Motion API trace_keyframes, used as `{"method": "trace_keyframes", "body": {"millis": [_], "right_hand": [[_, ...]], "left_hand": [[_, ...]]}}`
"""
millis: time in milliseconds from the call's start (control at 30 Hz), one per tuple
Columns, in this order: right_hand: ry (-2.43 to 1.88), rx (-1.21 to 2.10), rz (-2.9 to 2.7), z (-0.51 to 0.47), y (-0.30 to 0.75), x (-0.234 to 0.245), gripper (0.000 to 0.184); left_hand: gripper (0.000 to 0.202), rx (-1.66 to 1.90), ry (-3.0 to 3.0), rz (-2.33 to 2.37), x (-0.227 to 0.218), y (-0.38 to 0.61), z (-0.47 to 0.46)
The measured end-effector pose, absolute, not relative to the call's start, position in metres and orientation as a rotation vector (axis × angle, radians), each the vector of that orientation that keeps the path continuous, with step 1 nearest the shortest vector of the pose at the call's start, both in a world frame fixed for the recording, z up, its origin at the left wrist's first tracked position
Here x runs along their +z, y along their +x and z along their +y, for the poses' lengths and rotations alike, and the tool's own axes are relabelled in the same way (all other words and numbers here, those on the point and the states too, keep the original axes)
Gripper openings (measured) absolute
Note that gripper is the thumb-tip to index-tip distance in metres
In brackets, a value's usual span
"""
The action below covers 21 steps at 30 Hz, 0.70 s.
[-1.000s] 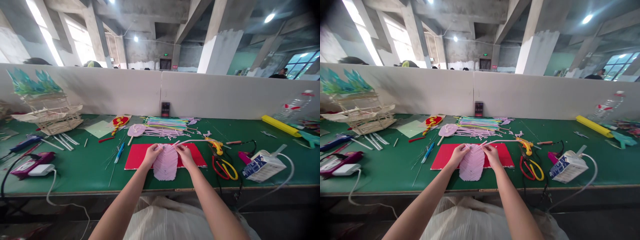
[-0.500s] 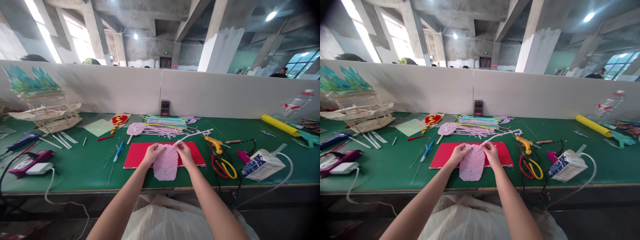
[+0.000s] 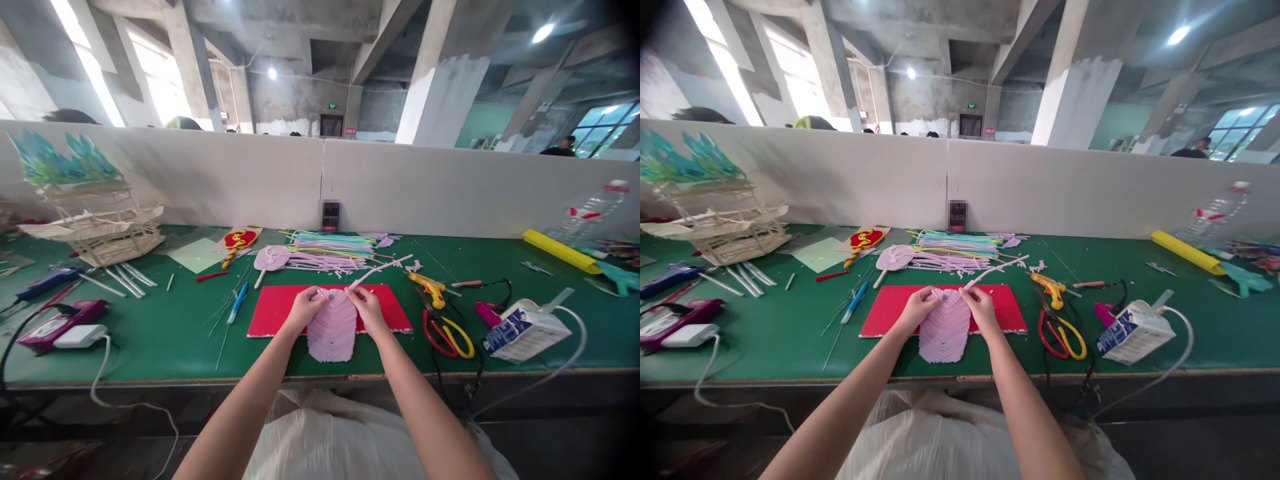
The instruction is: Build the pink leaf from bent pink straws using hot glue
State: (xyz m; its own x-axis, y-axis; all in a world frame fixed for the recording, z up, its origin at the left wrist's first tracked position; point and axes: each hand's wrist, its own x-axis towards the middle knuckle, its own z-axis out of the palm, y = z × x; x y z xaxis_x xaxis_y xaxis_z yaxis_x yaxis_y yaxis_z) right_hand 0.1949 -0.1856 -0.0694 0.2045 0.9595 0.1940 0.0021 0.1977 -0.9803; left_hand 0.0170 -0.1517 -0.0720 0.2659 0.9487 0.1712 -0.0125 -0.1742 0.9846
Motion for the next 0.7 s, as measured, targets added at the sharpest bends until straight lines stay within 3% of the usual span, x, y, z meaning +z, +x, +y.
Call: {"method": "trace_keyframes", "body": {"millis": [700], "right_hand": [[-1.158,0.924,-1.266,-0.1837,0.1983,-0.0736,0.043]], "left_hand": [[0.037,1.075,1.542,0.951,-0.068,0.017,-0.1542]]}}
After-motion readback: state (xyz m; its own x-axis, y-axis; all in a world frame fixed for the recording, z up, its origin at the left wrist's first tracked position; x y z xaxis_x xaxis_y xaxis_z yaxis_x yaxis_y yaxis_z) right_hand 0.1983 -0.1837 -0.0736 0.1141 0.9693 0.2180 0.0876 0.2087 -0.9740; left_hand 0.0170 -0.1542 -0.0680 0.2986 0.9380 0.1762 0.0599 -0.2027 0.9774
